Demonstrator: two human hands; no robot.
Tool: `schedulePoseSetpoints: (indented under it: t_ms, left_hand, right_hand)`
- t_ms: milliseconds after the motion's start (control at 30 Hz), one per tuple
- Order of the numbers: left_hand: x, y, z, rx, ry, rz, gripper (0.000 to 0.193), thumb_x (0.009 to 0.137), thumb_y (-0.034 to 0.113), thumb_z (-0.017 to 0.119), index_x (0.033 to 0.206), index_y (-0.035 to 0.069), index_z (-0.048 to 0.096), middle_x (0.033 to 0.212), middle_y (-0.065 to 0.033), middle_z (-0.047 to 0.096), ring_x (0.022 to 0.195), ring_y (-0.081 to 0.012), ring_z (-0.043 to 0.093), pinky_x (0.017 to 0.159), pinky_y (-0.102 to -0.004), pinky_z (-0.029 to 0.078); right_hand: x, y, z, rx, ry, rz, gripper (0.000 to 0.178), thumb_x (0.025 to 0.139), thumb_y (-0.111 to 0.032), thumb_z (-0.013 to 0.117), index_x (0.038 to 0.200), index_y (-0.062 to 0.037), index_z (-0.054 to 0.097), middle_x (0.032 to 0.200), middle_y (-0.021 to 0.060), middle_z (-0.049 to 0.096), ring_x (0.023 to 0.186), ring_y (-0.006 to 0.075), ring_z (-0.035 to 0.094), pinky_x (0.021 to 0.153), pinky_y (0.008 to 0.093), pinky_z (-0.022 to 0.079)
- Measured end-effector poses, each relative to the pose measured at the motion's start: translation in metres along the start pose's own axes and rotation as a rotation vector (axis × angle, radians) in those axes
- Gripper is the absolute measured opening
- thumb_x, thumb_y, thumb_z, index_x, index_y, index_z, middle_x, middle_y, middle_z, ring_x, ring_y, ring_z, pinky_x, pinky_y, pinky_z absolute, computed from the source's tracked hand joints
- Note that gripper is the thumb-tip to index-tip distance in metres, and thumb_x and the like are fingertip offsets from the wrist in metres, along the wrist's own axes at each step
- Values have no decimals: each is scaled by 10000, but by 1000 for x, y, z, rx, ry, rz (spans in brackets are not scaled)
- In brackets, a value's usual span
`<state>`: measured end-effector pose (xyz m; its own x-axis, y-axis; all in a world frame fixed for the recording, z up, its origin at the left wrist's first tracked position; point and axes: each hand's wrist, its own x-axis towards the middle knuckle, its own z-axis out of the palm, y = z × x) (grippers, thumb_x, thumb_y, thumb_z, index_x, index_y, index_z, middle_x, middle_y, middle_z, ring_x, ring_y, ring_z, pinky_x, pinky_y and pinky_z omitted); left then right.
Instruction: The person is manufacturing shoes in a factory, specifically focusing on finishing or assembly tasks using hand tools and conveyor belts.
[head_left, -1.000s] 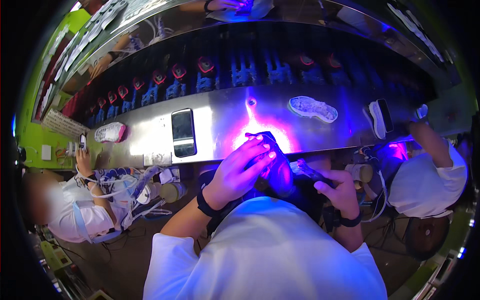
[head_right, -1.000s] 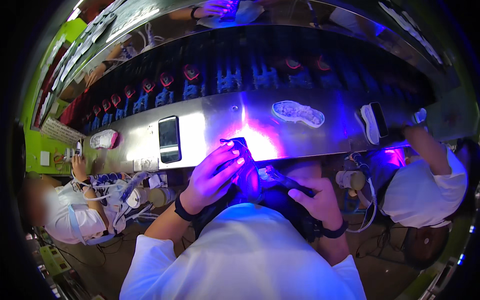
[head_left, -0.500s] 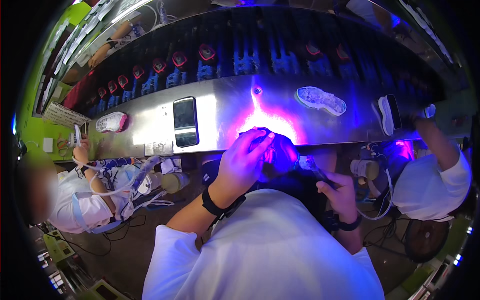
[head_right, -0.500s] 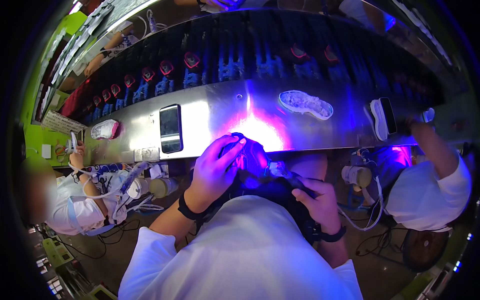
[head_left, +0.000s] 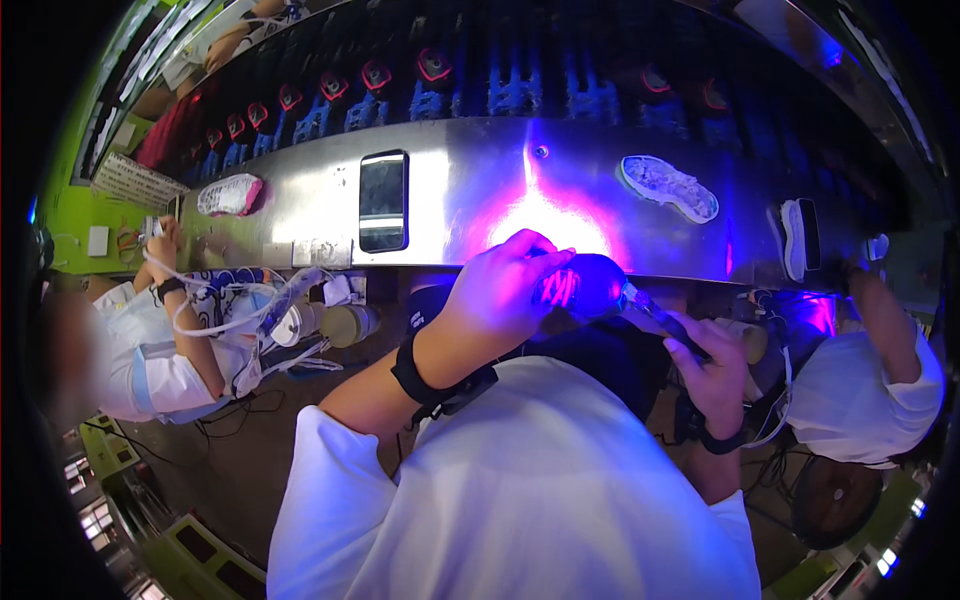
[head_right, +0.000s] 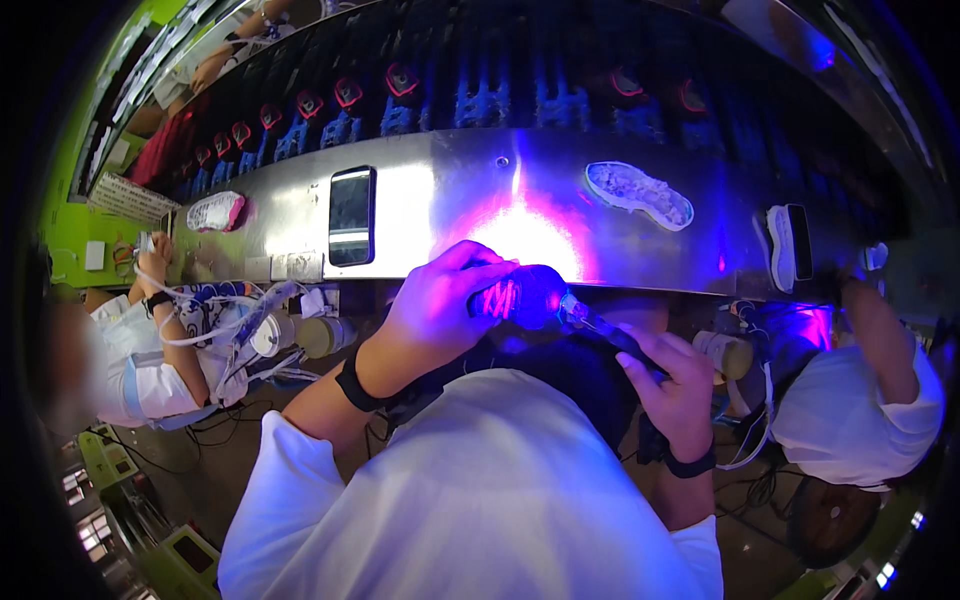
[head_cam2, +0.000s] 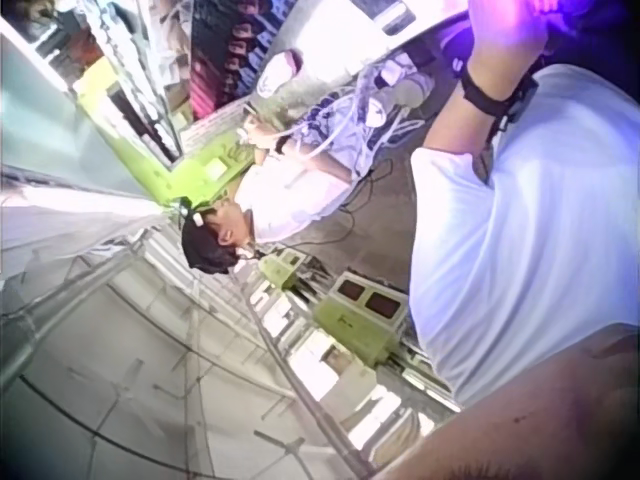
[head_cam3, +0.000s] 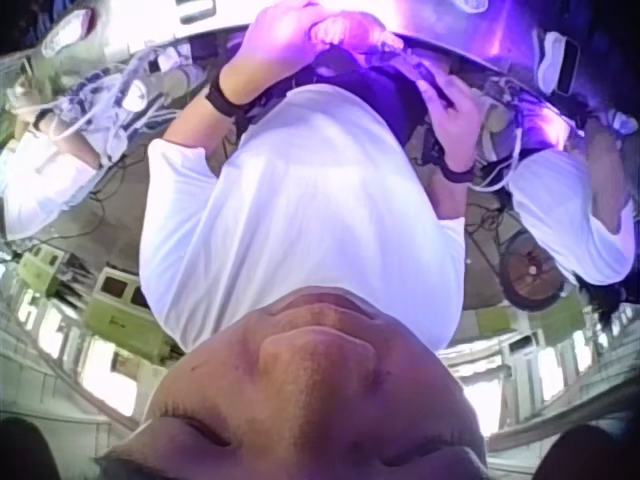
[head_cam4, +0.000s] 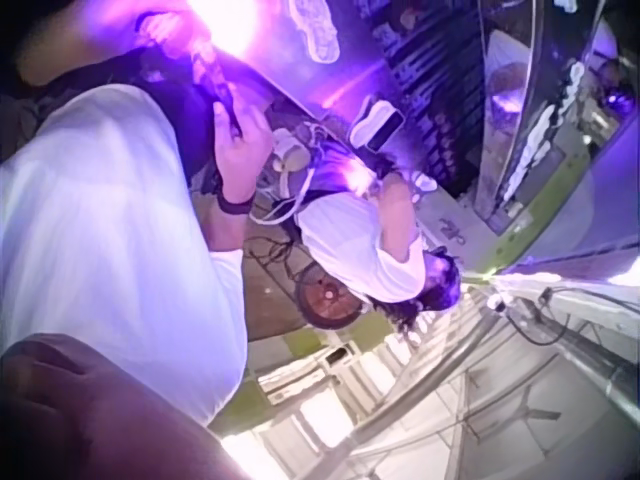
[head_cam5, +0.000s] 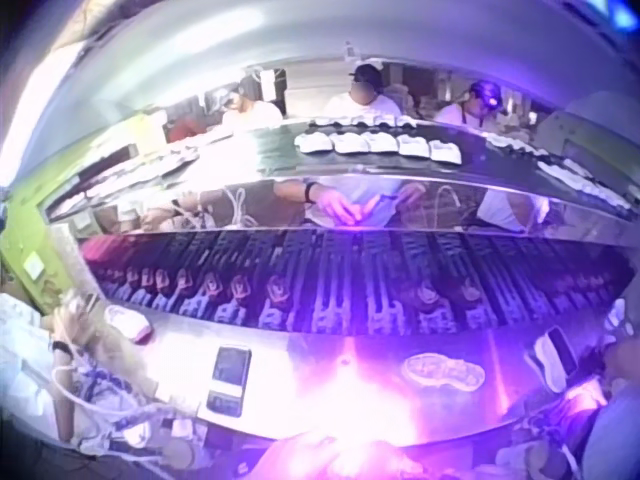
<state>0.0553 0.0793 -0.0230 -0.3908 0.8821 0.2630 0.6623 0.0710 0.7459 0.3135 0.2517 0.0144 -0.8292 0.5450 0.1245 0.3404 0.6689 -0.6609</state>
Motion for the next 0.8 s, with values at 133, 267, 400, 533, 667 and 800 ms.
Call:
schedulePoseSetpoints:
  t_ms: [133,267,400,533,667,800]
  left_hand:
    - [1,-2,-9,-131,-57,-26,564,637,67,877,1186,98,749,1059,-109,703,939,-294,721,822,-386,600]
    - [3,-6,-21,-217,-157,-10,611,604,76,896,1197,89,752,986,-115,718,941,-278,714,846,-378,577]
    - [-4,-24,-20,-296,-174,0,626,617,158,929,1207,74,738,978,-133,705,883,-308,706,810,-412,567]
    - [-13,-27,-6,-447,-144,-145,728,619,163,938,1298,71,693,1077,-140,721,979,-273,715,902,-387,556]
    - [-22,-28,2,-592,-167,-288,830,648,175,944,1399,41,615,1184,-160,719,1072,-240,704,984,-374,536]
    - [-24,-29,1,-573,-220,-314,854,700,176,946,1442,4,560,1232,-143,706,1120,-224,687,1027,-382,524]
  right_hand:
    - [12,-8,-9,-66,-50,-65,383,808,-46,806,1187,-75,758,750,86,595,619,179,555,571,295,415]
    - [22,-14,-9,-55,-55,-85,394,800,-38,807,1190,-72,756,749,76,598,622,159,540,568,286,406]
    - [34,-14,4,34,-61,-50,362,848,-64,784,1196,20,728,808,46,659,718,126,602,647,261,459]
    - [30,11,32,563,-106,302,359,904,-115,792,1230,21,723,913,30,716,760,102,624,693,242,489]
    - [44,5,41,578,-63,211,422,913,-113,796,1287,42,677,860,-15,678,682,69,587,593,218,445]
    - [65,-6,33,674,-175,225,397,918,-102,788,1272,42,685,976,10,703,748,52,595,620,210,445]
